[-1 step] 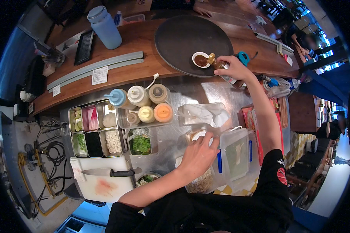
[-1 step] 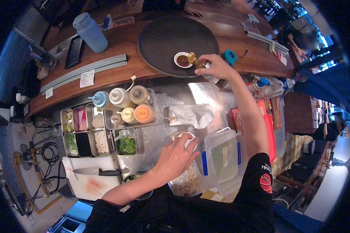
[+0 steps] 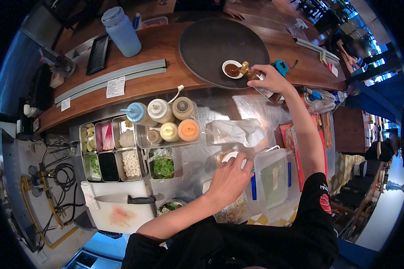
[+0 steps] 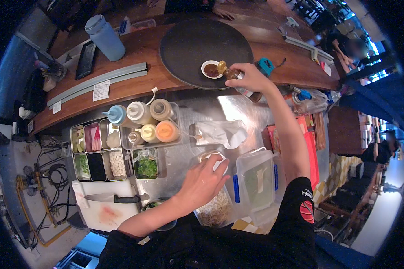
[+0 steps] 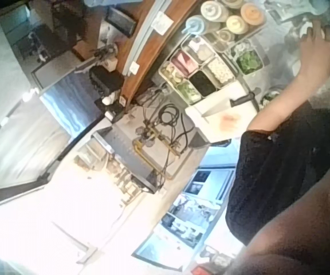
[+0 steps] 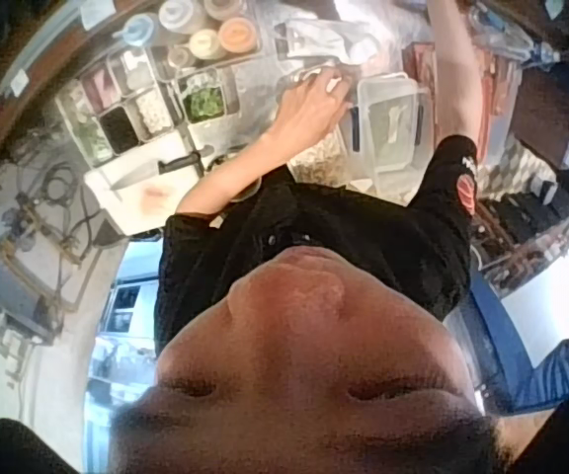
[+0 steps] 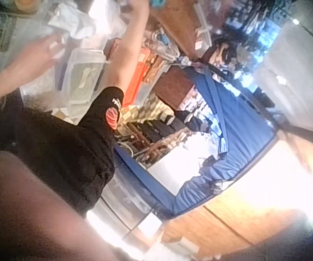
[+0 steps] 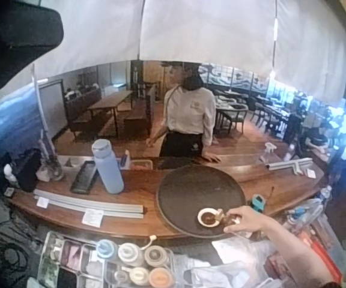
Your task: The person assembles a rice bowl by layering rice, sliced meat, a raw egg yolk, lettuce, shredded vegetables, and a sauce. The person retrieves ingredients from containers and a refrigerator, cracks an egg, and arranges toppings in a bowl on a stainless steel counter.
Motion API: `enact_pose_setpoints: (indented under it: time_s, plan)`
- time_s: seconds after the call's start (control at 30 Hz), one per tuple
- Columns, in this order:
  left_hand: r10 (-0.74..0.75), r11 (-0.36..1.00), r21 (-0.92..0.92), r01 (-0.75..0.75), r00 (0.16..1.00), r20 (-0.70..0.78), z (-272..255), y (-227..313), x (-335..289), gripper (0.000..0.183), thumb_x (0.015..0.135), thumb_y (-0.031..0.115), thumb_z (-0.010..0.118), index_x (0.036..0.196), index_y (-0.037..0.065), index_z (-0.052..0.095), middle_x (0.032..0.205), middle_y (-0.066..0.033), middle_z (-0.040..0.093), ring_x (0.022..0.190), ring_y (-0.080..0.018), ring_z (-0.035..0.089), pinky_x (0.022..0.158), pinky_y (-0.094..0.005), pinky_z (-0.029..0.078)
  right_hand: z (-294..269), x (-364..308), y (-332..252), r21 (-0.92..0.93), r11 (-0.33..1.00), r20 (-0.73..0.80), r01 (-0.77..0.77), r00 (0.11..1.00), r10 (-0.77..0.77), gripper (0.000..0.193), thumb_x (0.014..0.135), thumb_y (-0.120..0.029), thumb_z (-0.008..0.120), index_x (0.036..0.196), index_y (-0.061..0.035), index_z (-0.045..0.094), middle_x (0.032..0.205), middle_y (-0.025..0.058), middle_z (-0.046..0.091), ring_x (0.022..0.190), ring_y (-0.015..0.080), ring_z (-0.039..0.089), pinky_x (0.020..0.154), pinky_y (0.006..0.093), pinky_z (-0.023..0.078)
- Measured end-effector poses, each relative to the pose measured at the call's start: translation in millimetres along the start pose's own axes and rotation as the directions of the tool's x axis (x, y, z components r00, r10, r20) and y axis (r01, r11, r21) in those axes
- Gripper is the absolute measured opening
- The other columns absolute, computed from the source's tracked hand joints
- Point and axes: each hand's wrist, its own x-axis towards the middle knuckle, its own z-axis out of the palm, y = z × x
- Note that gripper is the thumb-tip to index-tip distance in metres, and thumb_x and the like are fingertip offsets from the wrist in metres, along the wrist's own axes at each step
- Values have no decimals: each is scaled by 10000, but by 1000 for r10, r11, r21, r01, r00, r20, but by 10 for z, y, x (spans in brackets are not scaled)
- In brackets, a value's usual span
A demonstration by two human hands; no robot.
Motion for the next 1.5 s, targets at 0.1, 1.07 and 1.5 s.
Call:
enact_pose_setpoints:
  time_s: [0.1, 1.07, 1.5]
  plan:
    - [5, 1000, 7, -5, 1000, -7, 5, 2, -11, 356, 931, 204, 722, 1223, 17, 641, 1181, -125, 587, 947, -327, 696, 729, -433, 606, 4, -55, -55, 51, 999, -27, 18, 1000, -17, 557, 805, -344, 858, 1173, 31, 675, 1035, 145, 721, 961, 212, 643, 884, 346, 493]
    - [-348, 894, -447, -38, 570, -744, -575, 124, -92, 555, 886, 613, 697, 887, 63, 627, 748, -114, 608, 755, -344, 601, 763, -469, 417, 1680, -1694, -1944, 558, 794, -420, 240, 907, 21, 461, 1031, -398, 557, 1292, -28, 466, 1215, 86, 584, 1115, 203, 595, 961, 358, 501]
    - [-389, 920, -294, 258, 681, -620, -2041, -1083, -961, 429, 899, 420, 782, 952, 3, 697, 792, -113, 702, 710, -185, 651, 684, -336, 516, 2812, -78, -3053, 139, 735, -568, 663, 661, -490, 786, 838, -171, 883, 1256, 26, 247, 1198, 217, 560, 995, 262, 652, 851, 378, 551]
